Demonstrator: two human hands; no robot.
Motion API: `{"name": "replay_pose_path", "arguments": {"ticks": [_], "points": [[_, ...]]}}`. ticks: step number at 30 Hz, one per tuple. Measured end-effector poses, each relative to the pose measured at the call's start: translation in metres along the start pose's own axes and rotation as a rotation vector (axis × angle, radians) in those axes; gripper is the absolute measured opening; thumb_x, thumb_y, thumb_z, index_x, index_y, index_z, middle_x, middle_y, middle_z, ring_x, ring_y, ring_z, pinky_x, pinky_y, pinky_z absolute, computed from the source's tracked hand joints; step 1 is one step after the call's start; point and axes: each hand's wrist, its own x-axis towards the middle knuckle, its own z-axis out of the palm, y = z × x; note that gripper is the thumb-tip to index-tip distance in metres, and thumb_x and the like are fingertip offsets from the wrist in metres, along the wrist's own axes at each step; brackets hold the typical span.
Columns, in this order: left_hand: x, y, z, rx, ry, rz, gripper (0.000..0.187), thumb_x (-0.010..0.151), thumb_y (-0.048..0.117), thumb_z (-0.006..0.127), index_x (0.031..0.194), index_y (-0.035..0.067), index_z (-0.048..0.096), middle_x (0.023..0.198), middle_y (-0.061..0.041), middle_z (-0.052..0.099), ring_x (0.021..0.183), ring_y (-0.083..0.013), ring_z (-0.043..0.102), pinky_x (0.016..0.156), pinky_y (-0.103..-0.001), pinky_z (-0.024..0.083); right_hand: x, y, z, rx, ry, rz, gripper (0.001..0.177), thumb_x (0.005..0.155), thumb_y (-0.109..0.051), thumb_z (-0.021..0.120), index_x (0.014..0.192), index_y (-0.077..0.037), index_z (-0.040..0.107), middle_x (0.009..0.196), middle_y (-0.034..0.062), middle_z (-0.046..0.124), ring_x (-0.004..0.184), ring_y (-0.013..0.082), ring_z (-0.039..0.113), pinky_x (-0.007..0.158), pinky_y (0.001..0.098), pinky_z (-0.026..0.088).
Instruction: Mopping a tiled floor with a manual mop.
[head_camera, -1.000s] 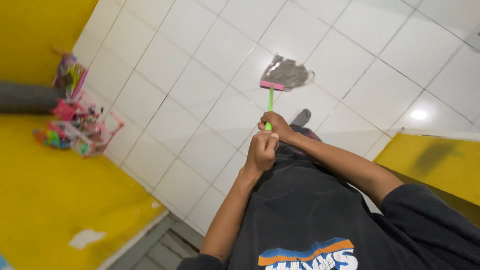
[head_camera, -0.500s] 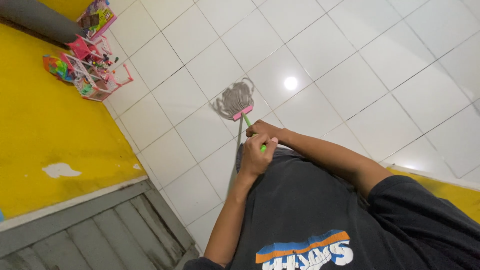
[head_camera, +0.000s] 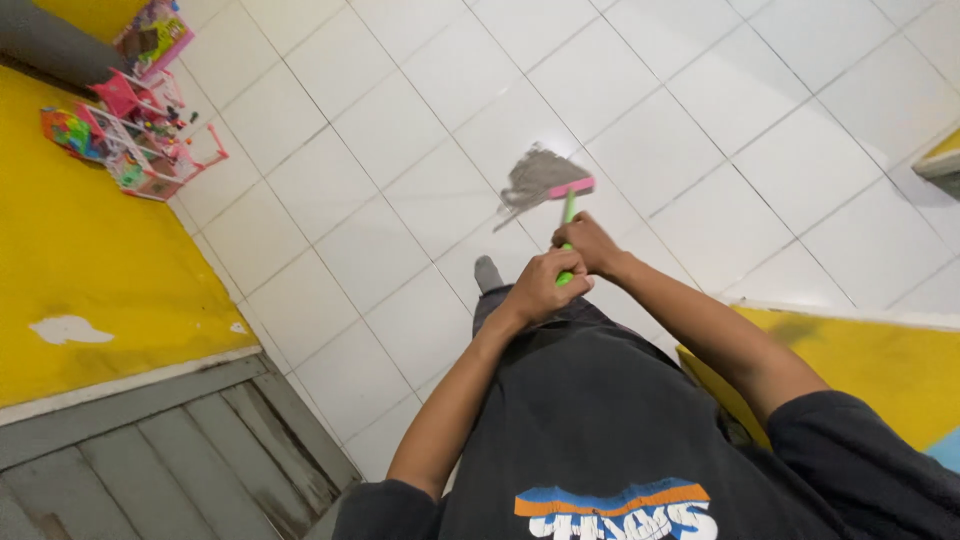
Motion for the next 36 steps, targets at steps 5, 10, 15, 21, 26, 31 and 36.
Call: {"name": "replay_pose_path", "arguments": {"ticks": [5,10,15,21,26,31,36], "points": [[0.006,-0.031,0.071,-0.116,-0.070,-0.054,0.030,0.091,0.028,0.065,0.071,0.005,0.064,0.063,-0.005,0.060,0.062,-0.0183,0.053,0.062,-0.036,0.045,-0.076,0.006,-0.023,0.008,0.056,0.187,0.024,0.089,-0.027,0.069,0.078,-0.006,0.072,0.080,0.0113,0.072,0.080,0.0292,0.066,0.091,0.0436,0.042],[-0.010,-0.038,0.104,-0.197,-0.075,-0.065,0.037,0.096,0.029,0.061,0.069,0.003,0.058,0.058,-0.005,0.054,0.057,-0.0159,0.047,0.060,-0.036,0.041,-0.124,0.002,-0.017,0.068,-0.025,0.464,0.035,0.097,-0.034,0.070,0.087,0.000,0.067,0.086,0.0158,0.067,0.084,0.0346,0.066,0.080,0.0459,0.050],[-0.041,-0.062,0.102,-0.343,-0.082,-0.227,0.057,0.105,0.036,0.051,0.055,0.008,0.049,0.053,-0.004,0.044,0.052,-0.0152,0.037,0.055,-0.035,0.035,-0.140,-0.021,0.012,0.113,0.079,0.234,0.029,0.075,-0.011,0.073,0.099,0.002,0.062,0.094,0.0224,0.065,0.092,0.0387,0.062,0.081,0.0499,0.050],[-0.121,-0.052,0.043,-0.686,0.212,-0.195,0.063,0.107,0.041,0.043,0.055,0.007,0.049,0.058,-0.005,0.052,0.059,-0.0161,0.049,0.065,-0.032,0.043,-0.106,-0.061,0.079,0.056,-0.100,0.083,0.013,0.090,0.007,0.059,0.097,-0.002,0.065,0.092,0.0166,0.068,0.089,0.0323,0.066,0.081,0.0455,0.054],[-0.236,-0.061,0.004,-0.669,0.399,-0.208,0.063,0.108,0.038,0.044,0.053,0.007,0.047,0.055,-0.005,0.050,0.056,-0.0168,0.046,0.062,-0.033,0.041,-0.073,-0.146,0.140,0.043,-0.249,-0.139,0.007,0.090,0.003,0.063,0.094,-0.002,0.066,0.087,0.0170,0.069,0.085,0.0332,0.066,0.078,0.0456,0.055],[-0.347,-0.022,-0.039,-0.558,0.524,-0.297,0.063,0.108,0.037,0.039,0.052,0.008,0.047,0.050,-0.002,0.045,0.047,-0.0152,0.037,0.056,-0.032,0.038,-0.064,-0.254,0.200,0.106,-0.354,-0.270,0.008,0.088,0.002,0.063,0.095,-0.001,0.066,0.087,0.0174,0.070,0.087,0.0340,0.067,0.078,0.0453,0.056],[-0.409,0.054,-0.068,-0.174,0.496,-0.519,0.056,0.106,0.034,0.047,0.058,0.004,0.050,0.050,-0.005,0.046,0.049,-0.0130,0.041,0.049,-0.035,0.036,-0.048,-0.370,0.213,0.253,-0.268,-0.588,0.030,0.076,-0.006,0.068,0.104,0.002,0.067,0.102,0.0202,0.070,0.093,0.0386,0.066,0.078,0.0470,0.055]]}}
